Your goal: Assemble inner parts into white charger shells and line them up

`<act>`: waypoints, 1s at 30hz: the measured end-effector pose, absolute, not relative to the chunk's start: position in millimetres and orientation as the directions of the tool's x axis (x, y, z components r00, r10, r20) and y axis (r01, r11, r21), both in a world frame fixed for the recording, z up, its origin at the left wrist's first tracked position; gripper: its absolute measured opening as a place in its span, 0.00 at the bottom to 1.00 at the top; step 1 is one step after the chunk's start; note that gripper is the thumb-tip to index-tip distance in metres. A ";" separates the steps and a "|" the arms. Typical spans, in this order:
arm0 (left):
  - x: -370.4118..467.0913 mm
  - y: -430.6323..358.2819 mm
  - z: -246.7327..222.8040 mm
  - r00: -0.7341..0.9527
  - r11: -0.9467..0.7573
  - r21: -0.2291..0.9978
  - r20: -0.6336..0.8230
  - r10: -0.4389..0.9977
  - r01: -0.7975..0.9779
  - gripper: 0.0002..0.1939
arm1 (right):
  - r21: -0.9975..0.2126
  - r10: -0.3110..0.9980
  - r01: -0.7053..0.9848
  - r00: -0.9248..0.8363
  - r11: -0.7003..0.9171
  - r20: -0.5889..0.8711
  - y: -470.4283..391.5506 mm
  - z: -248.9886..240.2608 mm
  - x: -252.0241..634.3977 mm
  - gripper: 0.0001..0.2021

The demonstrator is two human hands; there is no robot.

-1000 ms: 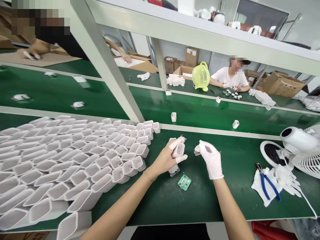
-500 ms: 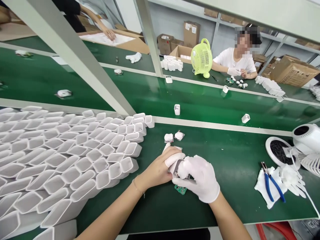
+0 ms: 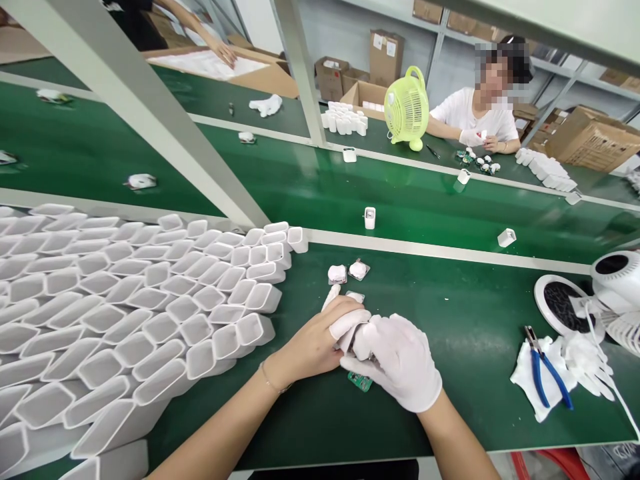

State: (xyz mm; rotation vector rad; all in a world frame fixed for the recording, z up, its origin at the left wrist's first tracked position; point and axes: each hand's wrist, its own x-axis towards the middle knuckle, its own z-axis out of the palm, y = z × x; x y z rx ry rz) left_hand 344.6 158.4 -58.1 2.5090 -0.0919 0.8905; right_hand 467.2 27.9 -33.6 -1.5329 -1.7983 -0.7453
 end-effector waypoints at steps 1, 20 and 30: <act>344.8 158.2 -58.7 0.789 -0.883 0.417 0.607 0.094 -0.216 0.26 | 0.006 0.616 0.988 -0.100 0.153 0.782 27.8 -34.7 467.2 0.12; 348.1 153.5 -60.1 0.773 -0.865 0.447 0.623 0.119 -0.228 0.22 | -0.294 0.732 0.933 0.053 0.205 0.679 28.0 -37.3 466.6 0.16; 355.9 141.3 -63.6 0.708 -0.814 0.518 0.677 0.201 -0.263 0.26 | -0.984 0.904 0.164 0.427 -0.064 0.012 33.4 -50.1 463.1 0.20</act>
